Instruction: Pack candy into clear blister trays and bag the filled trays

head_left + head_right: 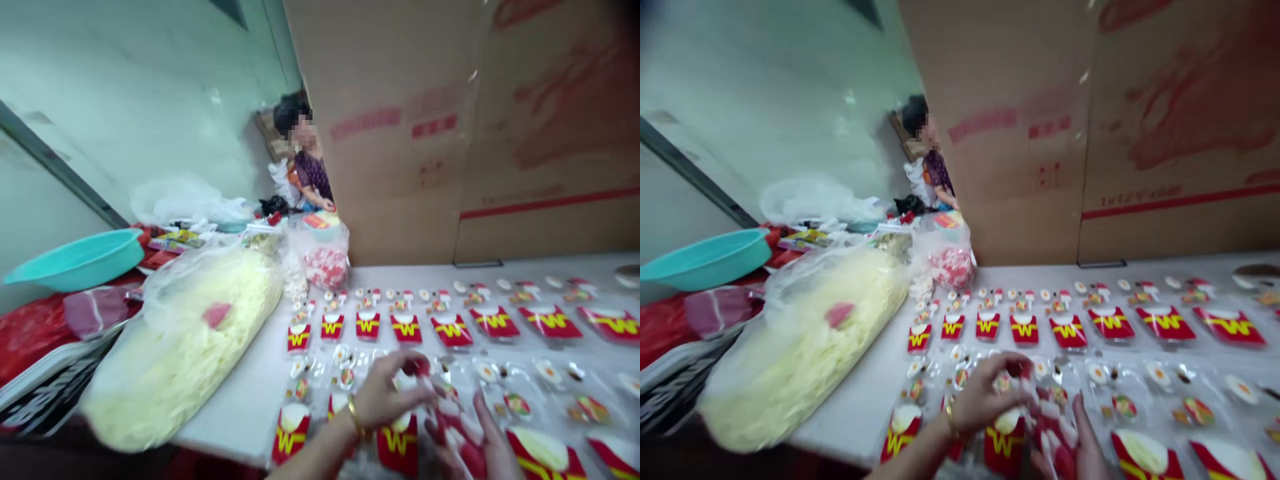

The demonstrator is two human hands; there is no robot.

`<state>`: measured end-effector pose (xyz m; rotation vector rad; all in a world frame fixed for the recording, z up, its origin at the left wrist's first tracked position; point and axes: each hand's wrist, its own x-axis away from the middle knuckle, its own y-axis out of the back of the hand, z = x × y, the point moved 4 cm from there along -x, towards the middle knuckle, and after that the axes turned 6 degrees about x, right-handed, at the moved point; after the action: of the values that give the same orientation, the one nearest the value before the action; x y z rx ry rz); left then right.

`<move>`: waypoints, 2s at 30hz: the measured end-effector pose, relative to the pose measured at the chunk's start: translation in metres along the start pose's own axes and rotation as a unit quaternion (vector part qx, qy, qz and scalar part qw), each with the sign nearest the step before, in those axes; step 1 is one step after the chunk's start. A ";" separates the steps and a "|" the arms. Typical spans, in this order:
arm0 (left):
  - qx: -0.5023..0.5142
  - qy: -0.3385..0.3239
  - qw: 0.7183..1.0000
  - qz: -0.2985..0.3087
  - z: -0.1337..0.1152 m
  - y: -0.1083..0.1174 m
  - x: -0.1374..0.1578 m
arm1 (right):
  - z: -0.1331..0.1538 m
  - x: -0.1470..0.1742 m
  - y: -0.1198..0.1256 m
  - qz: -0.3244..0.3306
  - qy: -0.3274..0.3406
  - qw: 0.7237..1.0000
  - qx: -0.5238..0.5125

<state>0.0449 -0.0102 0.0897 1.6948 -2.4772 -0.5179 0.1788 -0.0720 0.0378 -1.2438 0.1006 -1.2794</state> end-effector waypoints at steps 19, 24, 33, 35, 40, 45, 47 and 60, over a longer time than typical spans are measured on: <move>-0.345 0.092 0.934 -0.009 0.102 0.150 0.089 | -0.046 -0.026 -0.040 0.041 -0.057 0.997 0.007; -0.398 0.081 0.914 -0.006 0.103 0.149 0.099 | -0.051 -0.034 -0.058 0.076 -0.081 0.994 0.021; -0.264 0.041 0.963 -0.036 0.068 0.131 0.089 | -0.066 -0.056 -0.085 0.115 -0.123 0.984 0.050; -0.189 0.009 0.982 0.000 0.052 0.116 0.080 | -0.073 -0.060 -0.089 0.125 -0.144 0.980 0.063; -0.124 0.021 0.991 0.050 0.039 0.088 0.066 | -0.084 -0.061 -0.089 0.125 -0.176 0.973 0.078; -0.109 0.027 0.993 0.043 0.046 0.087 0.062 | -0.082 -0.063 -0.077 0.111 -0.151 0.981 0.060; -0.088 0.029 0.995 0.025 0.049 0.089 0.060 | -0.080 -0.066 -0.072 0.093 -0.134 0.985 0.057; 0.104 0.137 0.985 -0.008 0.078 0.089 0.060 | -0.061 -0.064 -0.062 0.040 -0.065 0.996 0.048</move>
<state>-0.0777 -0.0188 0.0392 1.7235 -2.3865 -0.0207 0.0738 -0.0495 0.0230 -1.2253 -0.0042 -1.1185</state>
